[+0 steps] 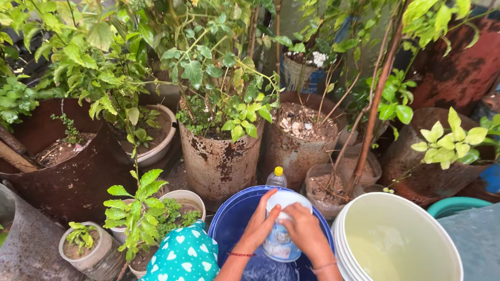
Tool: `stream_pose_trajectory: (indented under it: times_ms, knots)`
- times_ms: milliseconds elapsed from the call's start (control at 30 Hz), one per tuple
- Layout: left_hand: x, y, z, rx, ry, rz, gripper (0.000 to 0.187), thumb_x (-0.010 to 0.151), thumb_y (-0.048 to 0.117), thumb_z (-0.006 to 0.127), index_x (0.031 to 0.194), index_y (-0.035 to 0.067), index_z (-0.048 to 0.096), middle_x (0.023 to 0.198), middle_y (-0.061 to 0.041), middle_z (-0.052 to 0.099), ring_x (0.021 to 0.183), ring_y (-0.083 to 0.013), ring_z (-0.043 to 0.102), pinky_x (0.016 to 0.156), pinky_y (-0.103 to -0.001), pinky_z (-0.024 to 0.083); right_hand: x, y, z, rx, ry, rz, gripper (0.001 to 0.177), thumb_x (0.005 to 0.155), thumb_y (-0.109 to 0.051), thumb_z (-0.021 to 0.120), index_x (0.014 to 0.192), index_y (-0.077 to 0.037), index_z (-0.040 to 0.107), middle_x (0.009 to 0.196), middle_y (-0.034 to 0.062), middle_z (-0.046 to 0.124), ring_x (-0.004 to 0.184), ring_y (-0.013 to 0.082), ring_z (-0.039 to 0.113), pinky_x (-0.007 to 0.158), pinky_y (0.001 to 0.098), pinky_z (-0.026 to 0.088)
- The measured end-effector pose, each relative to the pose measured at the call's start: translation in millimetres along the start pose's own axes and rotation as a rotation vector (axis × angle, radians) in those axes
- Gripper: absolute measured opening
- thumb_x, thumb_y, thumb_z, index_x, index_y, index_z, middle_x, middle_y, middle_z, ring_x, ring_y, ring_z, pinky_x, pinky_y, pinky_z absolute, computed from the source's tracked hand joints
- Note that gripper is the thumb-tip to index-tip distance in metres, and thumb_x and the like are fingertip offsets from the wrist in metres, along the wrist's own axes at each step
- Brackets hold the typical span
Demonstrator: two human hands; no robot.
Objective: The person cleans a small plastic container by repeatedly dipping it into a bucket of water and wiping it with a cloth.
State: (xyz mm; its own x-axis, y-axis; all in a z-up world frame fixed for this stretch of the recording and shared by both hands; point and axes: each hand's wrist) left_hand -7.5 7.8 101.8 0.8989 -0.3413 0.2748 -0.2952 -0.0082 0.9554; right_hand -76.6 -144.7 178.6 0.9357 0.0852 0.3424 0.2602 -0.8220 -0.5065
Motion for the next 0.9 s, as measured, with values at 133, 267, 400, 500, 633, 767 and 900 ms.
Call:
stream_pose_trajectory:
  times_ms: [133,267,400,500,633,767,900]
  knots:
    - [8.9,99.5,-6.0,-0.037,0.093,0.204,0.063,0.100,0.042,0.057,0.147,0.002,0.046,0.146,-0.018,0.056,0.137,-0.0284,0.053,0.115,-0.038,0.038,-4.6,-75.5,-85.3,0.061,0.346,-0.190,0.025,0.083,-0.015,0.078,0.106,-0.008,0.073,0.113,0.0132,0.069,0.113,0.0367,0.062,0.100,0.0459,0.049]
    - [0.1,189.6,-2.6,-0.140,0.086,0.274,0.062,0.104,0.045,0.052,0.147,0.002,0.046,0.147,-0.016,0.055,0.138,-0.0258,0.051,0.115,-0.036,0.038,-19.1,-139.7,-153.9,-0.005,0.542,-0.200,0.045,0.076,-0.020,0.084,0.118,-0.010,0.070,0.140,0.0210,0.054,0.133,0.0403,0.050,0.112,0.0480,0.040]
    - [-22.2,258.5,20.5,-0.345,-0.060,0.349,0.064,0.110,0.050,0.044,0.151,0.000,0.043,0.152,-0.016,0.050,0.145,-0.0261,0.045,0.123,-0.036,0.032,-45.1,-177.8,-197.8,0.030,0.622,-0.221,0.075,0.064,-0.030,0.089,0.130,-0.008,0.060,0.153,0.0269,0.040,0.142,0.0453,0.041,0.116,0.0506,0.036]
    - [-42.8,301.1,34.4,-0.441,-0.152,0.361,0.070,0.110,0.052,0.038,0.157,0.001,0.035,0.159,-0.016,0.042,0.149,-0.0263,0.040,0.126,-0.037,0.029,-65.8,-194.3,-219.4,-0.068,0.700,-0.201,0.075,0.063,-0.029,0.090,0.128,-0.010,0.060,0.153,0.0223,0.042,0.144,0.0428,0.043,0.121,0.0536,0.036]
    - [-35.0,347.8,45.1,-0.459,-0.334,0.600,0.073,0.114,0.055,0.035,0.164,0.005,0.020,0.171,-0.014,0.025,0.161,-0.0262,0.028,0.134,-0.039,0.022,-92.6,-207.4,-261.3,-0.315,0.870,-0.299,0.064,0.070,-0.028,0.090,0.125,-0.016,0.060,0.146,0.0218,0.042,0.144,0.0435,0.042,0.120,0.0564,0.037]
    - [34.3,353.8,60.8,-0.441,-0.267,0.605,0.071,0.115,0.051,0.037,0.165,0.003,0.020,0.173,-0.018,0.026,0.160,-0.0306,0.030,0.132,-0.044,0.024,-55.7,-156.2,-314.1,-0.185,1.072,-0.347,0.064,0.094,-0.022,0.083,0.146,-0.007,0.049,0.154,0.0173,0.051,0.135,0.0380,0.057,0.117,0.0493,0.049]
    - [96.3,287.5,84.0,-0.484,-0.124,0.328,0.068,0.109,0.045,0.035,0.162,0.004,0.023,0.168,-0.014,0.026,0.154,-0.0284,0.028,0.123,-0.042,0.026,128.5,-51.6,-365.5,-0.667,0.880,-0.346,0.070,0.060,-0.031,0.098,0.121,-0.008,0.072,0.130,0.0211,0.062,0.124,0.0434,0.053,0.106,0.0565,0.039]
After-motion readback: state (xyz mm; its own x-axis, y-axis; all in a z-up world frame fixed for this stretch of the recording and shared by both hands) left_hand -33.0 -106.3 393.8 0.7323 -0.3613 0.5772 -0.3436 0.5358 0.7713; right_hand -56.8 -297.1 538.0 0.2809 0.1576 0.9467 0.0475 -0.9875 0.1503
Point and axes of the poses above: each hand's wrist, its own x-axis towards the middle knuckle, its own z-axis out of the palm, y = z × x
